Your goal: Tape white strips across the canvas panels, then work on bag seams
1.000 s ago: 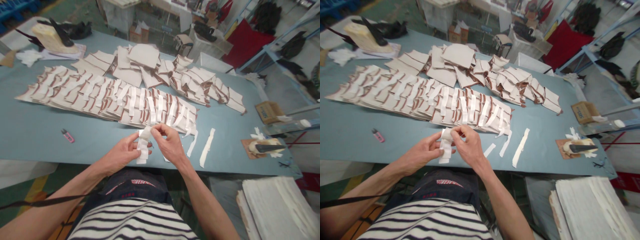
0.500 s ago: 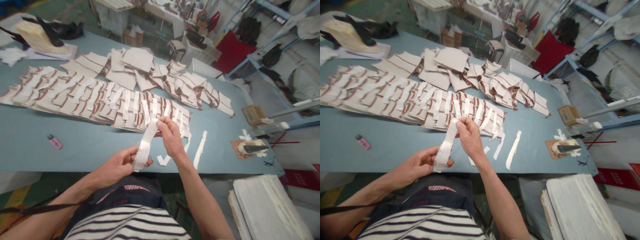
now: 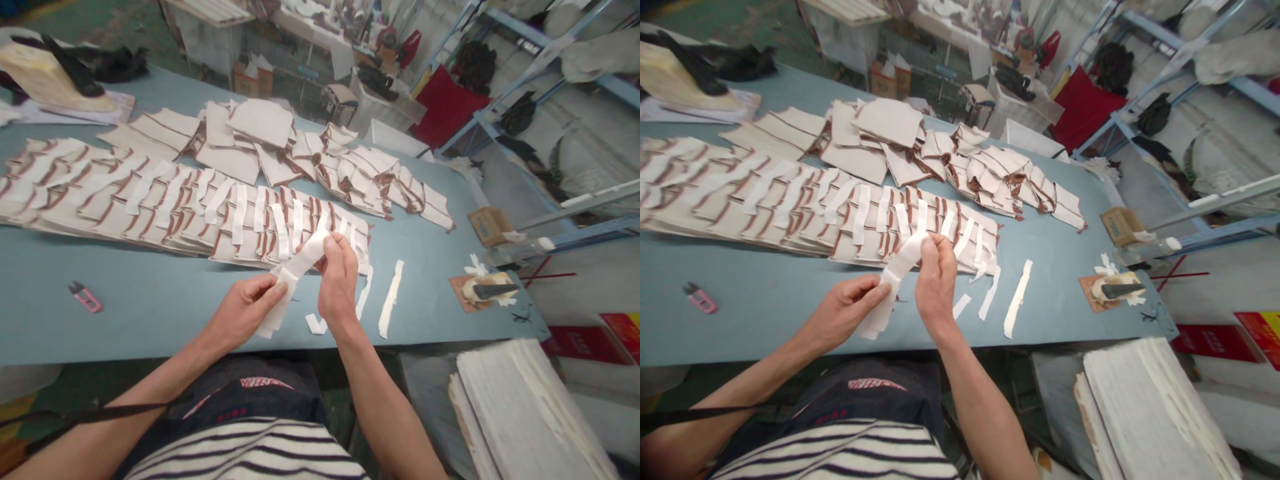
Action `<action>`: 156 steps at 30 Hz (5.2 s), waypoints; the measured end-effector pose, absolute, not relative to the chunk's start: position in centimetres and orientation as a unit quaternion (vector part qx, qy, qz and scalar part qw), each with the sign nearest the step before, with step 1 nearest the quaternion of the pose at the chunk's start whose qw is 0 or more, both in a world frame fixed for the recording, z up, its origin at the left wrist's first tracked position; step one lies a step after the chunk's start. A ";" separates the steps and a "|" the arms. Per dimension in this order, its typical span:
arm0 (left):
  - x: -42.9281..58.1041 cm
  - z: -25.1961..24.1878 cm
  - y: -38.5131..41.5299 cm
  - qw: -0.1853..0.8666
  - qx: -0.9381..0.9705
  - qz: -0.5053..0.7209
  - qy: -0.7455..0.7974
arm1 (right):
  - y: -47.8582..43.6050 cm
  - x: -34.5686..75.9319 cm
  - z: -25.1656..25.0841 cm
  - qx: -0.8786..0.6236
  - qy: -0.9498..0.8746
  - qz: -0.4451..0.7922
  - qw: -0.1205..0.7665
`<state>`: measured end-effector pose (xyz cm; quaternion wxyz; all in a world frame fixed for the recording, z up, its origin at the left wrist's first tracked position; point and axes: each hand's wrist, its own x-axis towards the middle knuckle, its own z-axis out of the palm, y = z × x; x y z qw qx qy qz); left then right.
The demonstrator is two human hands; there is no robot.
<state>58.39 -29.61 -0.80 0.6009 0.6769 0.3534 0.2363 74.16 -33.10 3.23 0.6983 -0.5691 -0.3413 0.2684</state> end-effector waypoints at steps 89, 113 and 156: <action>59.5 1.3 -29.8 0.749 0.527 0.200 0.348 | -41.0 75.8 0.6 -0.585 -0.705 -0.005 0.402; 54.3 1.2 -28.3 0.682 0.690 0.045 0.237 | -41.8 82.0 8.2 -0.761 -0.588 0.046 0.269; 50.4 -16.6 -23.5 0.647 0.616 -0.030 0.450 | -39.7 99.4 1.7 -0.869 -0.491 0.030 0.060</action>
